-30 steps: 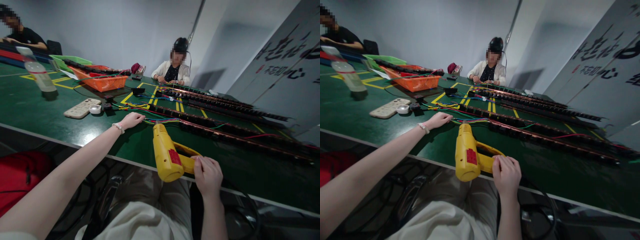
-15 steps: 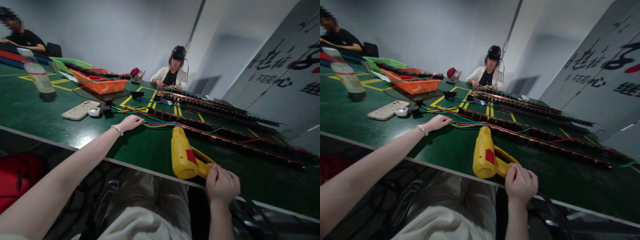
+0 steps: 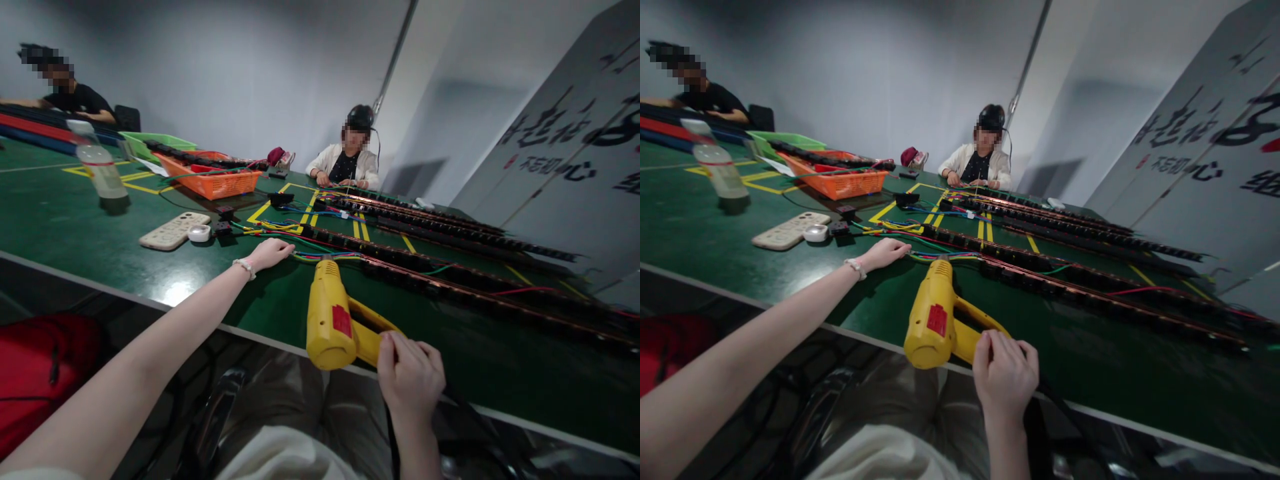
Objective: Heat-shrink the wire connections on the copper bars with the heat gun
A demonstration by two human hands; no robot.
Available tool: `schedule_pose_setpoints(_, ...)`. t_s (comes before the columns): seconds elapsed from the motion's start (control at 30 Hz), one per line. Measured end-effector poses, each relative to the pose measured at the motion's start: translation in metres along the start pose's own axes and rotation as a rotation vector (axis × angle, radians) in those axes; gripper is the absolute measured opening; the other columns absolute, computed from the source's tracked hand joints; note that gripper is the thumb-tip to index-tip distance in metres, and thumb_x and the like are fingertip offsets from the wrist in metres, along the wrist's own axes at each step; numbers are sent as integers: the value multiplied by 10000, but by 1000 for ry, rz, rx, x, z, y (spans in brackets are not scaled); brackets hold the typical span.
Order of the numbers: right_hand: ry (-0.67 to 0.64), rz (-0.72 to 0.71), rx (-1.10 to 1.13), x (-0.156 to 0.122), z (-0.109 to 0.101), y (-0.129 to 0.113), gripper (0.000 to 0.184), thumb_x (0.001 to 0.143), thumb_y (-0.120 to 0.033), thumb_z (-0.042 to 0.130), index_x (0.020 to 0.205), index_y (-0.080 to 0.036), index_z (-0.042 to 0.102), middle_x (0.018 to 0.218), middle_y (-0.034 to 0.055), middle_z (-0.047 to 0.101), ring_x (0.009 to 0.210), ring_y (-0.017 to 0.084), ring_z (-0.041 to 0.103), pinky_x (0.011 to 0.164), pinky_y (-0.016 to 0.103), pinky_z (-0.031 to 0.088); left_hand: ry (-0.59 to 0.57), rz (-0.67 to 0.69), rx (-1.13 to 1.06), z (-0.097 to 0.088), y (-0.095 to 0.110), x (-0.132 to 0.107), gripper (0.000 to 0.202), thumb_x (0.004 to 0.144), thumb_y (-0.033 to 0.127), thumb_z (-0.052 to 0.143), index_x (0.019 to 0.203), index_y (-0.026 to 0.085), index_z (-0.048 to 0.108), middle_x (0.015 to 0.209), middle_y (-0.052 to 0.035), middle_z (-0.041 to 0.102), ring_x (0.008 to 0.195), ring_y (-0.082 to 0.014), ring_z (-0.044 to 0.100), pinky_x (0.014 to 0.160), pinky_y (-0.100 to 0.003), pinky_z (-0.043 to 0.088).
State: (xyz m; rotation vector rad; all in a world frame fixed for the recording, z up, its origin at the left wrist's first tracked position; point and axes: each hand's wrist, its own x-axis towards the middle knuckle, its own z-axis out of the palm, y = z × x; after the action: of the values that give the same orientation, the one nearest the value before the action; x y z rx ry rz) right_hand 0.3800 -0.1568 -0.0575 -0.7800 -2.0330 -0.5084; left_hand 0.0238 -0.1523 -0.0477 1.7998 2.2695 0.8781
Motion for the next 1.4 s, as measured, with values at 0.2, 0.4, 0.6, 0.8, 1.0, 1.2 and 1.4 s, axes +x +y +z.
schedule_pose_setpoints(0.2,-153,51,207,8,9,-26,313,926,-223,374,708,-183,596,675,0,654,629,112,550,777,303,327,-1,19,-8,0,-1,0,527,881,547,301,637,163,568,639,-27,589,578,-134,449,546,-260,243)
schedule_pose_setpoints(0.4,-229,67,335,17,18,-34,333,953,-248,346,756,-187,607,731,-4,656,719,118,569,833,312,323,-1,24,-47,0,-8,4,547,885,523,285,717,138,636,719,-52,645,637,-151,497,587,-251,300)
schedule_pose_setpoints(0.6,-256,-12,357,19,4,-41,318,954,-322,396,1136,-163,602,1067,49,663,970,160,565,916,321,332,16,32,-51,1,-10,4,567,875,552,292,704,133,634,703,-52,638,633,-151,492,588,-257,306)
schedule_pose_setpoints(0.8,-354,7,409,15,3,-39,331,946,-388,406,1120,-192,607,990,30,672,916,156,573,832,302,349,5,25,-45,2,-13,4,555,873,565,305,666,136,590,651,-31,606,599,-132,452,574,-257,287)
schedule_pose_setpoints(1.0,-309,75,341,11,8,-4,334,956,-392,369,943,-192,636,905,28,681,860,148,594,772,275,370,-22,71,-65,-1,-9,-2,503,881,535,313,604,163,508,584,-8,530,555,-118,420,553,-255,262)
schedule_pose_setpoints(1.2,-229,132,236,4,1,29,400,954,-442,340,837,-206,641,818,13,678,794,145,592,734,274,370,-12,65,-57,-3,-7,-3,471,871,501,341,573,170,495,527,-1,484,515,-117,393,541,-261,254)
schedule_pose_setpoints(1.4,-174,116,42,-6,-5,56,408,962,-416,322,833,-193,638,785,19,669,750,158,574,690,281,356,-29,49,-50,-3,-7,-3,460,864,490,352,579,166,511,529,3,485,509,-109,379,540,-259,248)
